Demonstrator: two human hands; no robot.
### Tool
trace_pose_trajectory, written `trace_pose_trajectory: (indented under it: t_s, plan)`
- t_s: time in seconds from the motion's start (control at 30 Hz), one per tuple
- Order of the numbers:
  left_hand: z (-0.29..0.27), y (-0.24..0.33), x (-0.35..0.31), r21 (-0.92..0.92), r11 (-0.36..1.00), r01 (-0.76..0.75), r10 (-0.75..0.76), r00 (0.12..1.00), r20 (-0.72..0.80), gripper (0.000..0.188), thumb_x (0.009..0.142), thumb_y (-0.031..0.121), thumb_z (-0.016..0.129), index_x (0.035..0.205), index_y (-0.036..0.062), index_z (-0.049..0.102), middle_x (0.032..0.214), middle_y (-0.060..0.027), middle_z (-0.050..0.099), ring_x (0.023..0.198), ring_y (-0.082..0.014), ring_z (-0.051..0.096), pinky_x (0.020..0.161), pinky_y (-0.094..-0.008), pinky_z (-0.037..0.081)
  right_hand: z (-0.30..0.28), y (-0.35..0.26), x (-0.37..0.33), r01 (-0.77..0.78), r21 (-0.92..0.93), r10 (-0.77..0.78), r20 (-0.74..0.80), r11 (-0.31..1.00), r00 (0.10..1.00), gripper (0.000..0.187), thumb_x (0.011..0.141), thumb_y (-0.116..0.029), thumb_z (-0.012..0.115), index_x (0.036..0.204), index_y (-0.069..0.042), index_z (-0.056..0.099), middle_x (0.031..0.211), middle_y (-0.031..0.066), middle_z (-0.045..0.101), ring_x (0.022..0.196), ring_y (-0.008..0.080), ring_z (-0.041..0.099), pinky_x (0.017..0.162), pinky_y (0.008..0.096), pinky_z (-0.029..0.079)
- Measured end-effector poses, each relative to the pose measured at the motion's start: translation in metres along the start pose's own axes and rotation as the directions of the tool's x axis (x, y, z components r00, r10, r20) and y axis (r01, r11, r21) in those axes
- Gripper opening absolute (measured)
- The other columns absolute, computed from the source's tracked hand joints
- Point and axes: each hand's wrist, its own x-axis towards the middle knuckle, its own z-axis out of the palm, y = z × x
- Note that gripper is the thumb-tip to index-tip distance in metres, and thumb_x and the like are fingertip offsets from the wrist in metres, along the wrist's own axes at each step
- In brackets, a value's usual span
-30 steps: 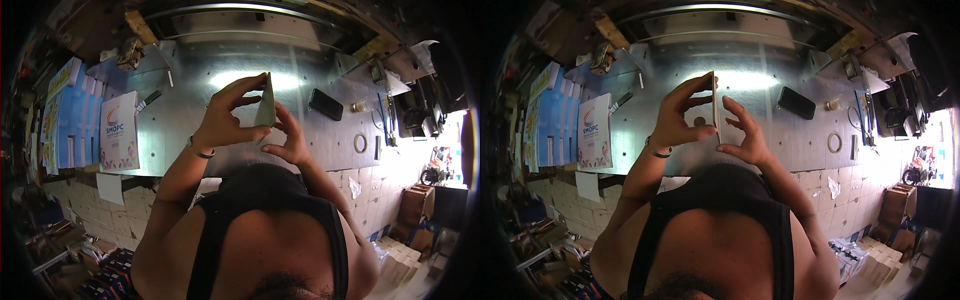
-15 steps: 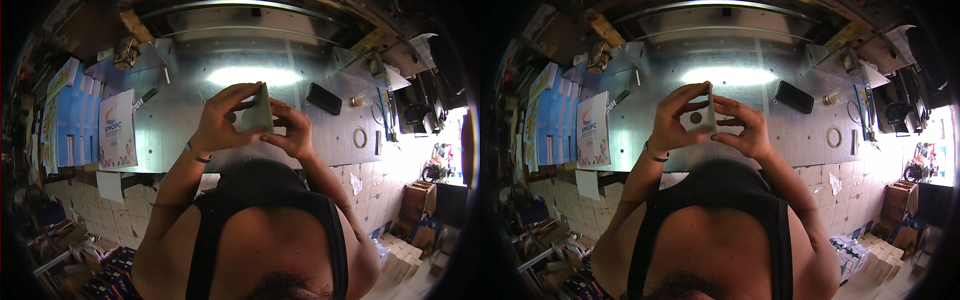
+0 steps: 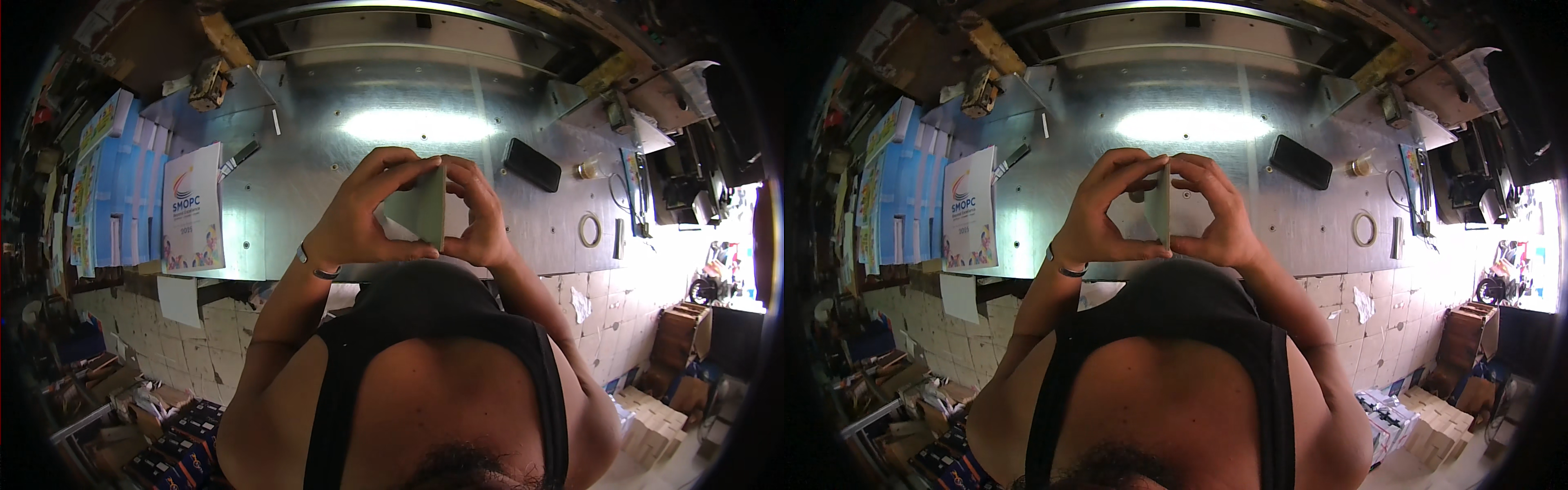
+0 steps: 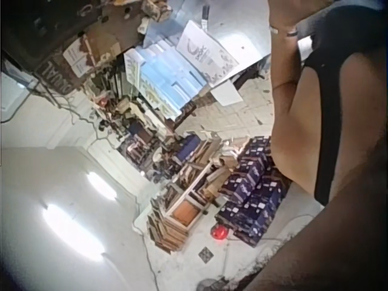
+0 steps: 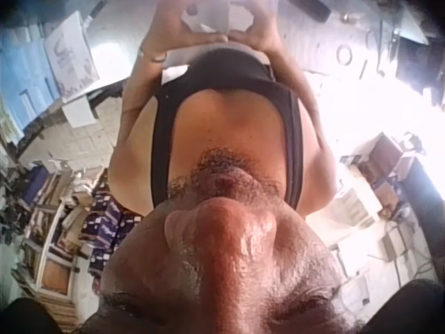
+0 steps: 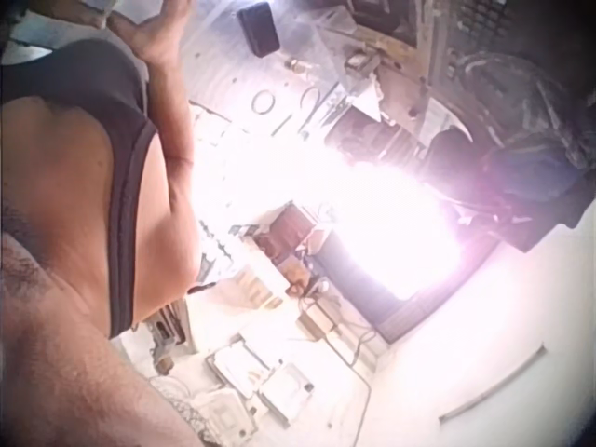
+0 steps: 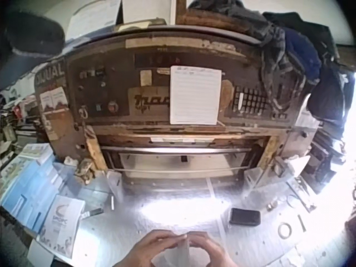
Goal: The person aligns and marks cardboard strips under the clamp of a paper cutting machine using a pen, then applies double-sided adhesive tape from a roll onto small cardboard pads.
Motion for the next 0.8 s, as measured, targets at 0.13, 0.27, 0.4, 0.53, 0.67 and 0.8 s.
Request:
trace_pose_trajectory:
  t_s: [0.13, 0.27, 0.4, 0.53, 0.67, 0.8]
  plan:
    - [-0.001, 0.002, -0.007, -0.02, 1.0, 0.012, -0.013, 1.0, -0.013, 0.089, 0.06, 0.035, 0.098, 0.137, 0.008, 0.062, 0.129, -0.0087, 0.05, 0.113, -0.0232, 0.06, 0.094, -0.0364, 0.054, -0.001, -0.004, 0.004, 0.019, -0.003, -0.019, 0.063, 1.0, 0.998, 0.088, 0.061, -0.012, 0.091, 0.139, -0.002, 0.052, 0.14, 0.0178, 0.054, 0.127, 0.0327, 0.058, 0.104, 0.0423, 0.052]
    - [0.0, 0.0, -0.015, -0.041, 0.999, 0.003, -0.006, 0.999, -0.052, 0.089, 0.06, 0.031, 0.099, 0.137, 0.008, 0.061, 0.129, -0.009, 0.05, 0.116, -0.0232, 0.059, 0.095, -0.0363, 0.054, 0.002, -0.003, 0.007, 0.007, 0.079, -0.016, 0.123, 0.997, 0.992, 0.088, 0.061, -0.012, 0.093, 0.138, 0.001, 0.052, 0.138, 0.0184, 0.056, 0.127, 0.0331, 0.058, 0.108, 0.0431, 0.051]
    - [0.002, -0.001, -0.023, -0.071, 0.997, -0.018, 0.01, 0.994, -0.108, 0.089, 0.058, 0.027, 0.1, 0.136, 0.0068, 0.061, 0.13, -0.0099, 0.051, 0.117, -0.0235, 0.059, 0.095, -0.0359, 0.054, 0.003, -0.011, 0.01, 0.0, 0.041, -0.007, 0.17, 0.999, 0.985, 0.089, 0.06, -0.011, 0.094, 0.138, 0.001, 0.051, 0.138, 0.0188, 0.055, 0.129, 0.034, 0.057, 0.109, 0.0444, 0.051]
    - [0.004, -0.001, -0.025, -0.08, 0.996, -0.049, 0.037, 0.989, -0.144, 0.089, 0.059, 0.027, 0.1, 0.136, 0.0072, 0.06, 0.131, -0.0103, 0.051, 0.117, -0.0238, 0.059, 0.095, -0.0362, 0.054, 0.004, -0.01, 0.012, 0.024, 0.041, -0.032, 0.188, 0.999, 0.982, 0.09, 0.06, -0.011, 0.094, 0.138, 0.001, 0.051, 0.139, 0.0189, 0.055, 0.13, 0.0343, 0.057, 0.108, 0.0446, 0.051]
    - [0.003, -0.001, -0.026, -0.08, 0.995, -0.053, 0.041, 0.989, -0.145, 0.089, 0.059, 0.027, 0.1, 0.136, 0.0078, 0.058, 0.131, -0.0101, 0.051, 0.117, -0.0236, 0.058, 0.095, -0.0365, 0.054, 0.004, -0.008, 0.013, 0.025, 0.064, -0.037, 0.197, 0.998, 0.98, 0.09, 0.06, -0.011, 0.094, 0.138, 0.0, 0.05, 0.139, 0.0188, 0.054, 0.13, 0.0345, 0.057, 0.108, 0.0451, 0.051]
    - [0.003, -0.002, -0.024, -0.08, 0.996, -0.039, 0.028, 0.99, -0.14, 0.089, 0.059, 0.028, 0.1, 0.135, 0.0088, 0.059, 0.131, -0.0096, 0.051, 0.118, -0.023, 0.057, 0.094, -0.036, 0.053, 0.002, -0.011, 0.015, 0.013, 0.052, -0.023, 0.198, 0.999, 0.98, 0.089, 0.061, -0.012, 0.094, 0.138, 0.0, 0.05, 0.139, 0.0187, 0.054, 0.13, 0.0345, 0.057, 0.108, 0.0451, 0.051]
